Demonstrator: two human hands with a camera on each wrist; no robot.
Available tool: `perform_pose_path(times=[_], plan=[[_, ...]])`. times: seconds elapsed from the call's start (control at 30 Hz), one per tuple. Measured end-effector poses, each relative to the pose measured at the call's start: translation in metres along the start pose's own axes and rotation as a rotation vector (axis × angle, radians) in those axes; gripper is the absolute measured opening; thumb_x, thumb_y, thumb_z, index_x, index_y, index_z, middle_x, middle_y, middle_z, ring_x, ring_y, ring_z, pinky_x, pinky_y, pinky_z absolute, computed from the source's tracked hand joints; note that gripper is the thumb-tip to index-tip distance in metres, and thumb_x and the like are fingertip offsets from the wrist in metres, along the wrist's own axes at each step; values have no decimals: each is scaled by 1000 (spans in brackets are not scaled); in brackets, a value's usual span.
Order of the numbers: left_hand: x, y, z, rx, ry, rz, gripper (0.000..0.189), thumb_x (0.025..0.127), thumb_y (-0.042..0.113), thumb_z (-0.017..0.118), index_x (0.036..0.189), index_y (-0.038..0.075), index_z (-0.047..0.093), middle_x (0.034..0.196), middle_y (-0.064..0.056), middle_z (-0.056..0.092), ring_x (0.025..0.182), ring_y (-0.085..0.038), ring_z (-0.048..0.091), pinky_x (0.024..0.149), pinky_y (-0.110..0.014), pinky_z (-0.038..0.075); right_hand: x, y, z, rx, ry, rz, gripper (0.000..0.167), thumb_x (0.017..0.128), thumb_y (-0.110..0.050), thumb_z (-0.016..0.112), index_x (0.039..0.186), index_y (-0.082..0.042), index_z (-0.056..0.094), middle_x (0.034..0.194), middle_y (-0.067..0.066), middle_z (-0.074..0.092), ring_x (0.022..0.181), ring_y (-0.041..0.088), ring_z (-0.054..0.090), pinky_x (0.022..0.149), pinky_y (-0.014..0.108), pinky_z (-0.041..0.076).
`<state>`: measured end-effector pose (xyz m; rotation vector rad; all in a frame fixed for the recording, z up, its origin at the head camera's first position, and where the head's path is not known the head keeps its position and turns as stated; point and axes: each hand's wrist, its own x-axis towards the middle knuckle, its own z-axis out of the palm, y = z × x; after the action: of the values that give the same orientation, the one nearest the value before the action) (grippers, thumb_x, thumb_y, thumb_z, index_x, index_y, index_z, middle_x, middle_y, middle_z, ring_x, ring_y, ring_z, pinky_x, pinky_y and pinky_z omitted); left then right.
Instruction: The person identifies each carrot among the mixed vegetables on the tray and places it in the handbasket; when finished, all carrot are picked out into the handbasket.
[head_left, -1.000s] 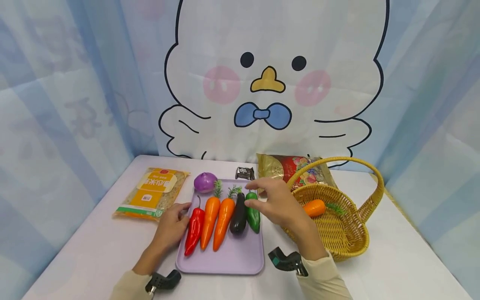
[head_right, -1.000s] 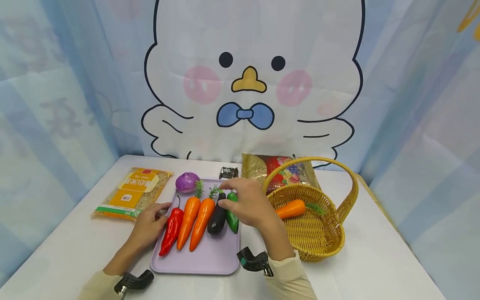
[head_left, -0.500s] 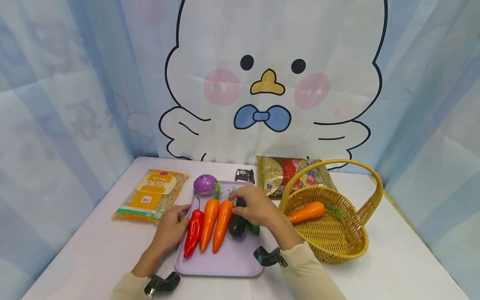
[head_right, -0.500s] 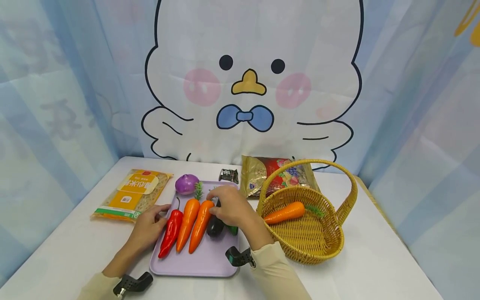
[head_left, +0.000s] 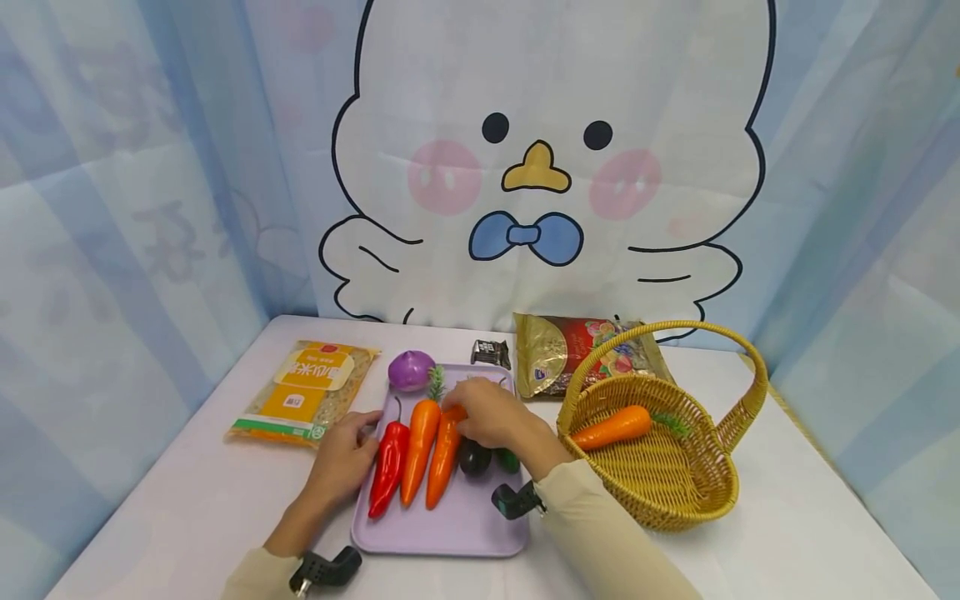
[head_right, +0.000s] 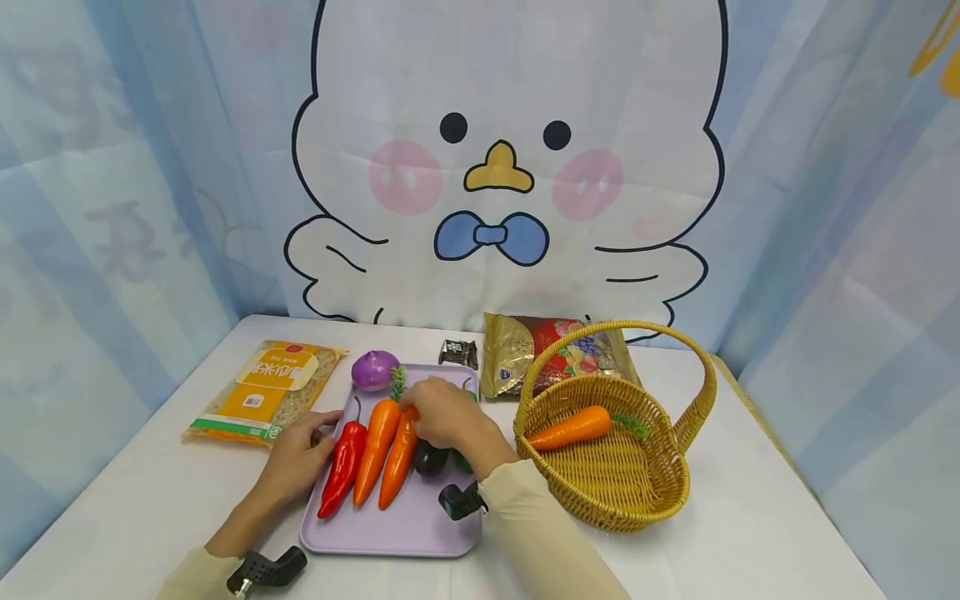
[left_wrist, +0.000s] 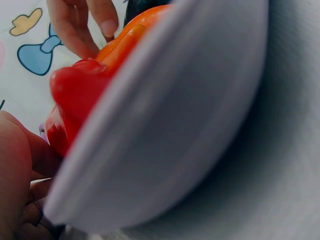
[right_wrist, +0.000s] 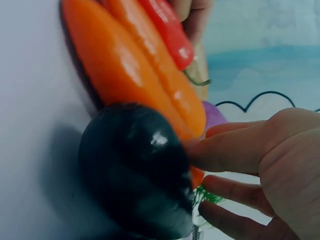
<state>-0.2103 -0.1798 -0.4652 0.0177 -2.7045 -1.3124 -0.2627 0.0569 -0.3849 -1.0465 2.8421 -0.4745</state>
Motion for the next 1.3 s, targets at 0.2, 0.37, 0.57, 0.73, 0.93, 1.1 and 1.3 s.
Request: perform_pose_path(times=[0.2,0.37,0.57,0.73,0.93,1.1,1.3], plan=[[0,-1,1,1,7,15,43,92,2,55,134,1,63,96,-9,60,75,-20,51,60,-26,44,6,3,3,-80,-33,-64,26,87,-13,76,112,-11,78,113,3,72,108,23,64,100,37,48],[0,-2,2,-4,2,3,43,93,4,56,136,3,62,99,-10,60,75,-20,52,59,-26,45,10,2,4,-137,-60,-103,26,87,-14,76,113,-14,79,115,2,72,109,23,63,101,37,47],[0,-1,3,2,4,18,43,93,5,56,136,2,62,103,-11,62,78,-20,52,62,-26,46,14,2,6,-153,-71,-124,24,86,-10,77,109,-13,79,112,1,73,106,23,65,103,37,45],[-1,-1,2,8,0,7,43,94,5,55,137,3,61,108,-11,62,79,-21,52,63,-26,46,17,0,8,-167,-58,-134,20,85,-8,76,104,-12,80,103,0,75,99,21,66,98,36,48],[0,-1,0,0,-4,-2,43,94,5,55,137,2,61,107,-12,62,78,-20,52,62,-27,46,19,-7,7,-172,-84,-69,25,85,-7,74,108,-14,79,106,0,75,102,21,66,97,36,49],[0,-2,0,-12,2,8,44,92,3,55,136,1,62,105,-12,62,76,-20,51,62,-28,44,16,-14,6,-172,-113,-26,32,83,-5,71,113,-15,78,111,-1,73,108,21,62,100,36,48],[0,-3,1,-10,15,24,43,92,3,55,134,1,63,109,-13,63,79,-20,51,64,-28,44,14,-13,8,-198,-122,-37,36,81,-6,72,115,-15,77,112,-1,71,108,21,60,97,36,49]])
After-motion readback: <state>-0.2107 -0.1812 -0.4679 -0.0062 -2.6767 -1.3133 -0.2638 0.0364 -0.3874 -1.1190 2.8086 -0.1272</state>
